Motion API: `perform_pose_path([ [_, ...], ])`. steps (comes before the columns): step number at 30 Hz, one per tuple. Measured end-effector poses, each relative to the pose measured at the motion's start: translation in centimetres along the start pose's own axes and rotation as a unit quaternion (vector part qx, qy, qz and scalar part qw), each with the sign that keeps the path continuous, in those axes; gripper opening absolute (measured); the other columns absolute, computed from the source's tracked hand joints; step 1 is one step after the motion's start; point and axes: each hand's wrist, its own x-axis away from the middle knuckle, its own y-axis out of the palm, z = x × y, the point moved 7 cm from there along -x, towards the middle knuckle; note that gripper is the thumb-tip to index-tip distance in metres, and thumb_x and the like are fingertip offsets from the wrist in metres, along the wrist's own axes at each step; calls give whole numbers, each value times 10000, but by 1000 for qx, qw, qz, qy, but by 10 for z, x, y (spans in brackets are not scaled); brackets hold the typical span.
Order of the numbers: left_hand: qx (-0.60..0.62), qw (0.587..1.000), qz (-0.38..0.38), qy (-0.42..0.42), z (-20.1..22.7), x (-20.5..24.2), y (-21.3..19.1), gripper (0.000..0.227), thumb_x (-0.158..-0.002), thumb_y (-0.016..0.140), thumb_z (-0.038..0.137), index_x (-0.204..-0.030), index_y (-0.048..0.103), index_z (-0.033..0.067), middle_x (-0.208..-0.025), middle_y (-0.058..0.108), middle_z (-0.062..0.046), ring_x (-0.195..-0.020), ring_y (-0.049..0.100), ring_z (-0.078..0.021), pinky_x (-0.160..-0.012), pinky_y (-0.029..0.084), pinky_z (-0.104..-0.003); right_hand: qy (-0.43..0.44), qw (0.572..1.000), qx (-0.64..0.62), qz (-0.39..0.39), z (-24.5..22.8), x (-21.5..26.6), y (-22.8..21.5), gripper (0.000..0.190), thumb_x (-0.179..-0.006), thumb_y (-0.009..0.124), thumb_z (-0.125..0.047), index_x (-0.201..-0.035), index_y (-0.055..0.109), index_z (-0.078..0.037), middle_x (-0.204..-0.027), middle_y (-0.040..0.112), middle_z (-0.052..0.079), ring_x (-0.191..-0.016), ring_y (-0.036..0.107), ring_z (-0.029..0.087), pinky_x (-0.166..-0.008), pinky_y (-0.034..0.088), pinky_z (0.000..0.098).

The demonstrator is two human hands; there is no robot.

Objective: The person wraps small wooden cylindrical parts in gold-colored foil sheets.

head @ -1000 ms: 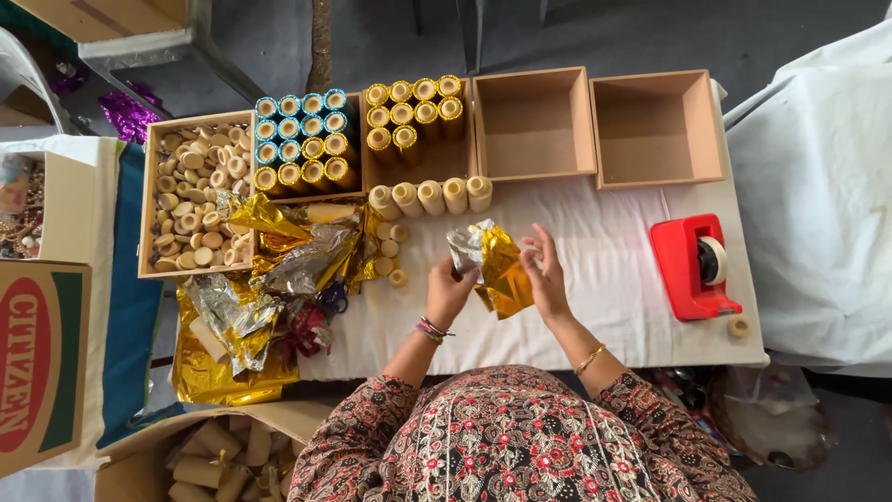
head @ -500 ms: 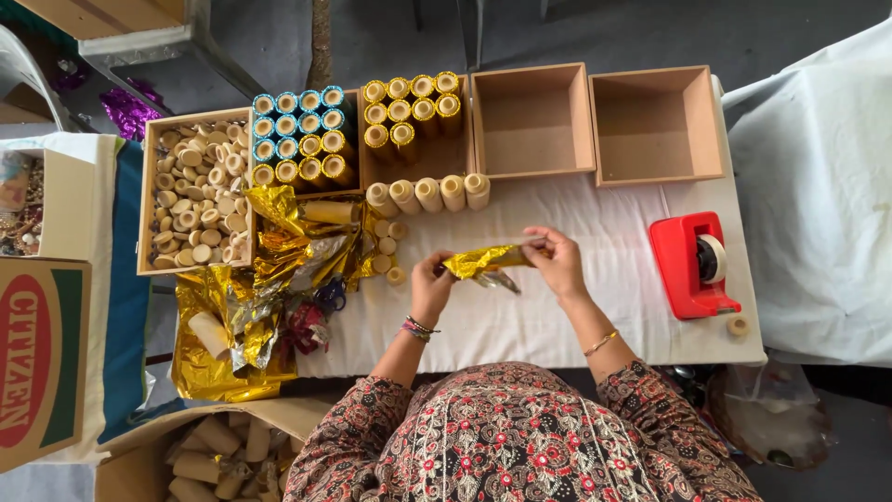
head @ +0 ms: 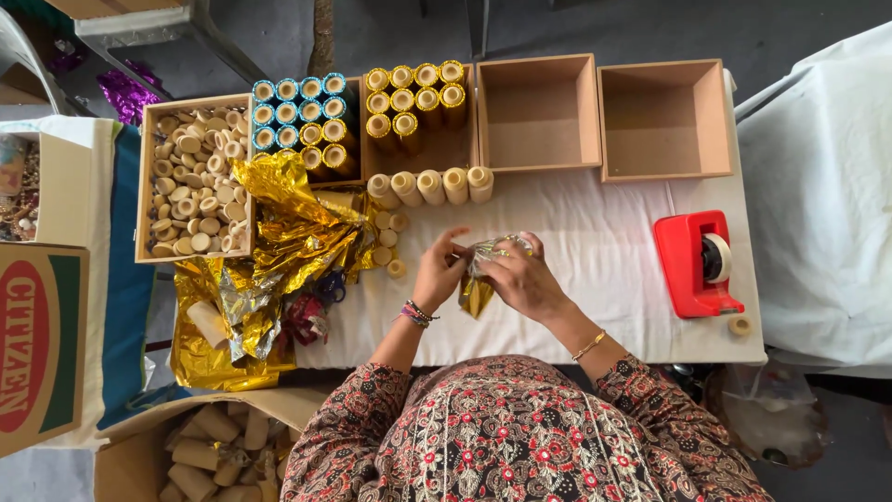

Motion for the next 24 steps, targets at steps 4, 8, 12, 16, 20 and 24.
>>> perform_pose_path([
  [4, 0, 999, 34, 32, 33, 11, -11, 624, -925, 676, 72, -1488, 408, 102, -1184, 680, -123, -891, 680, -177, -717, 557, -291, 90, 994, -43, -55, 26, 7, 21, 124, -844, 789, -205, -958, 758, -167, -971, 751, -26, -1121, 596, 190, -1113, 276, 494],
  [8, -141, 966, 41, 214, 119, 39, -11, 787, -809, 801, 164, -1468, 377, 90, -1393, 536, -224, -1090, 658, -359, -858, 562, -417, 126, 989, -72, -25, 35, 4, 14, 191, -836, 782, -184, -1015, 766, -120, -935, 742, 12, -1010, 616, 200, -1031, 352, 437],
  [12, -231, 951, 17, 203, 96, 40, 6, 584, -828, 697, 141, -1384, 524, 108, -1277, 612, -243, -1003, 677, -427, -820, 563, -462, 151, 985, -69, -48, 32, -3, 9, 182, -855, 771, -158, -1030, 767, -106, -886, 739, 26, -961, 616, 218, -997, 384, 413],
  [16, -185, 974, 12, 130, 70, 29, 2, 417, -912, 584, 34, -1315, 635, 127, -1109, 706, -175, -916, 712, -372, -795, 568, -445, 116, 989, -90, 1, 36, -3, 6, 211, -804, 755, -109, -1004, 739, -42, -1000, 741, 101, -992, 638, 279, -931, 442, 426],
  [20, -211, 972, 16, 102, 87, 25, -1, 355, -912, 612, 50, -1249, 680, 137, -1005, 725, -144, -834, 716, -342, -747, 561, -435, 248, 914, -316, -49, 60, 7, 25, 232, -884, 705, -62, -1108, 718, -5, -986, 716, 147, -897, 694, 278, -827, 547, 389],
  [24, -303, 933, 9, 194, 111, 25, 4, 425, -832, 656, 62, -1250, 681, 133, -1222, 678, -113, -987, 681, -317, -860, 541, -426, 237, 916, -320, -54, 60, 6, 18, 169, -865, 743, -66, -1023, 739, -7, -972, 709, 162, -894, 689, 292, -818, 547, 397],
])
